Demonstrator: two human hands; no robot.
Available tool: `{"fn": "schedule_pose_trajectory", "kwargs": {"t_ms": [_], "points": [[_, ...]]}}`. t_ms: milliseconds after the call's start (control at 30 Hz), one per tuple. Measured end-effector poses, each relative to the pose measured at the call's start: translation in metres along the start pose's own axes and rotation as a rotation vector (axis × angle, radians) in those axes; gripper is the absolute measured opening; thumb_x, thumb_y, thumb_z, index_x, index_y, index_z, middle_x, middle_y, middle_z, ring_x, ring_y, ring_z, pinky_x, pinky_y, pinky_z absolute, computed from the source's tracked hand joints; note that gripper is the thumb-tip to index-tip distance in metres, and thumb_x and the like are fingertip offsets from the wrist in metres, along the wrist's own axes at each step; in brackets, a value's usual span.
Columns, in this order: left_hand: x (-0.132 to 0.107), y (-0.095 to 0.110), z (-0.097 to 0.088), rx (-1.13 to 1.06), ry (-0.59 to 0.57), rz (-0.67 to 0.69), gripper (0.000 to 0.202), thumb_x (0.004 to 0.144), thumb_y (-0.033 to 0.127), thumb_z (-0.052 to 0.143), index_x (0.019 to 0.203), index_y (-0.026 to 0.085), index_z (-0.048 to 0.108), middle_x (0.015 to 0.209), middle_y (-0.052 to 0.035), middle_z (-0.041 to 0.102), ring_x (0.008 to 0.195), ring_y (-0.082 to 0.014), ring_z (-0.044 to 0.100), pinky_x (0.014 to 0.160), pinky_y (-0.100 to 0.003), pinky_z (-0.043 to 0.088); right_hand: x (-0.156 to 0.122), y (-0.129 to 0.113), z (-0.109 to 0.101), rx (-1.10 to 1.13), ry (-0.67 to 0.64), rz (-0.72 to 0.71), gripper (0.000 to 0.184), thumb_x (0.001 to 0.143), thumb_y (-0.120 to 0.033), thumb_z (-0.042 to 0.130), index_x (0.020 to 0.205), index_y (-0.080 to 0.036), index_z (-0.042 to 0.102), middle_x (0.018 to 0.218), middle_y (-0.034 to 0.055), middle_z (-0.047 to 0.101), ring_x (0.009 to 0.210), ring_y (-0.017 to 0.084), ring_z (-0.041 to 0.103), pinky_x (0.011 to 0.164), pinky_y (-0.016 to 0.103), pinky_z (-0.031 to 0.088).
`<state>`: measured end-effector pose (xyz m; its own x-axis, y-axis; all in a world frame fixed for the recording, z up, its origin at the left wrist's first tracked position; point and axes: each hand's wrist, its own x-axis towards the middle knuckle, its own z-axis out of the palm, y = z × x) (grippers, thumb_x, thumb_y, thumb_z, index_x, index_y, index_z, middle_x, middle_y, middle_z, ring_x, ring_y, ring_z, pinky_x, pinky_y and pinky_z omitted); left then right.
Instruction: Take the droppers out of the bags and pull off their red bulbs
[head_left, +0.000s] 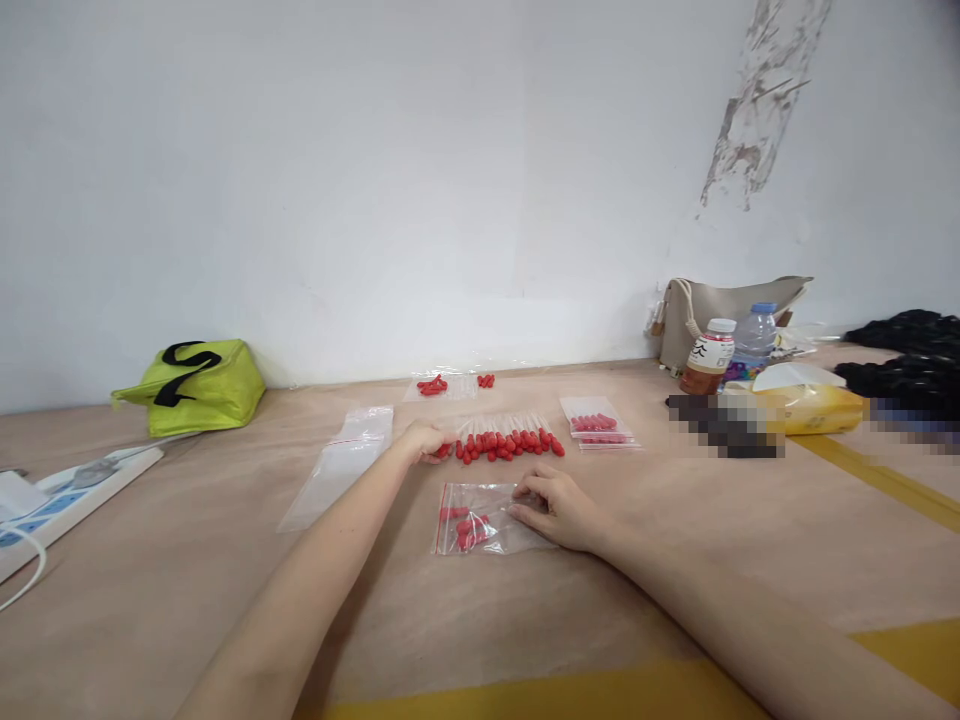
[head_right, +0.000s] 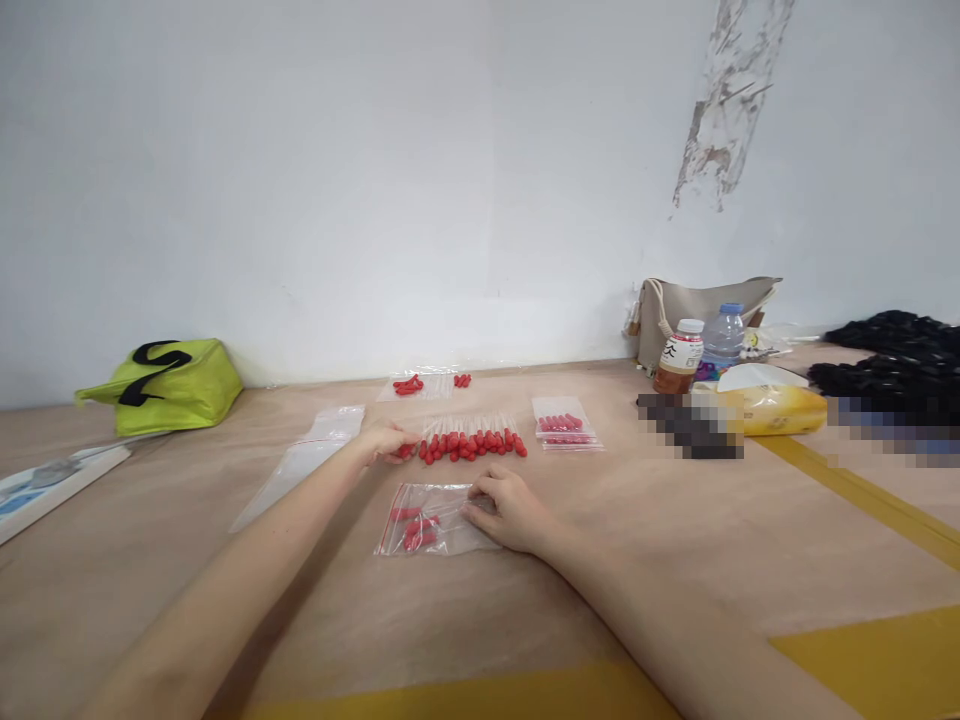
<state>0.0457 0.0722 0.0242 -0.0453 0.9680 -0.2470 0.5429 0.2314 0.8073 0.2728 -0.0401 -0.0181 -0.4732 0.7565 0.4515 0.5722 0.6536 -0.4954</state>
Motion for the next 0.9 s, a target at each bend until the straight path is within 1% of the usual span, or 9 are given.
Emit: {"fn": "schedule_pose_trajectory", "kwargs": {"t_ms": [100,200,400,567,633,733,800,900], "points": [[0.004,-0.004,-0.005,0.087,-0.002,-0.025,0.028,0.084,0.030,0.049,0.107,0.013,0.052,0.106,-0.0067,0.054,0.090,-0.0178,0.055,0.075,-0.036,0.048,0.000,0.000,0.000,0.000,-0.002,0.001,0.017,0.077,-0.032,0.054,0.081,-0.017,0.060,0.083,0.0052,0.053,0.068,0.012,0.052,0.064,0.026,0.043],[0.008,-0.010,-0.007,0.127,0.032,-0.024,0.030,0.084,0.031,0.048,0.109,0.014,0.051,0.109,-0.0072,0.053,0.093,-0.0187,0.054,0.077,-0.038,0.047,0.000,0.000,0.000,-0.006,-0.005,0.006,0.018,0.077,-0.033,0.054,0.082,-0.017,0.060,0.083,0.0050,0.053,0.068,0.012,0.052,0.064,0.026,0.043],[0.010,-0.014,0.003,0.157,0.033,-0.029,0.030,0.084,0.030,0.049,0.109,0.013,0.050,0.107,-0.0074,0.054,0.091,-0.0179,0.055,0.076,-0.037,0.048,0.000,-0.001,0.000,-0.014,-0.006,0.008,0.018,0.077,-0.033,0.054,0.083,-0.017,0.060,0.083,0.0048,0.053,0.069,0.012,0.052,0.064,0.025,0.043],[0.009,-0.012,0.006,0.177,0.049,0.013,0.028,0.085,0.030,0.048,0.107,0.013,0.051,0.103,-0.0067,0.055,0.086,-0.0157,0.056,0.073,-0.035,0.049,0.000,-0.001,-0.001,-0.020,0.001,-0.004,0.017,0.077,-0.032,0.054,0.082,-0.017,0.061,0.082,0.0046,0.053,0.069,0.012,0.053,0.064,0.025,0.043],[0.007,-0.013,0.005,0.175,0.072,0.057,0.025,0.084,0.030,0.049,0.100,0.012,0.054,0.094,-0.0055,0.058,0.078,-0.0137,0.058,0.068,-0.031,0.049,0.000,0.000,-0.001,-0.018,0.004,-0.003,0.017,0.077,-0.032,0.054,0.082,-0.017,0.061,0.082,0.0045,0.053,0.069,0.012,0.053,0.065,0.025,0.043],[-0.004,-0.017,0.001,0.164,0.135,0.174,0.020,0.079,0.031,0.054,0.080,0.012,0.059,0.074,-0.0031,0.061,0.064,-0.0125,0.058,0.058,-0.024,0.047,0.000,0.000,0.000,-0.007,0.002,-0.001,0.017,0.077,-0.032,0.055,0.082,-0.017,0.060,0.082,0.0047,0.053,0.069,0.012,0.053,0.065,0.026,0.043],[-0.020,-0.021,-0.003,0.157,0.198,0.285,0.017,0.075,0.031,0.056,0.074,0.014,0.059,0.072,-0.0025,0.062,0.065,-0.0136,0.059,0.058,-0.022,0.045,0.000,0.000,0.001,-0.003,-0.002,0.001,0.017,0.077,-0.033,0.054,0.083,-0.017,0.060,0.083,0.0046,0.053,0.069,0.012,0.053,0.065,0.026,0.043],[-0.052,-0.035,-0.008,0.167,0.285,0.447,0.016,0.073,0.032,0.055,0.074,0.017,0.058,0.077,-0.0016,0.062,0.073,-0.0146,0.056,0.065,-0.023,0.043,0.000,-0.001,0.000,0.004,-0.013,0.015,0.019,0.079,-0.034,0.052,0.083,-0.017,0.061,0.082,0.0047,0.053,0.068,0.012,0.052,0.064,0.025,0.043]]}}
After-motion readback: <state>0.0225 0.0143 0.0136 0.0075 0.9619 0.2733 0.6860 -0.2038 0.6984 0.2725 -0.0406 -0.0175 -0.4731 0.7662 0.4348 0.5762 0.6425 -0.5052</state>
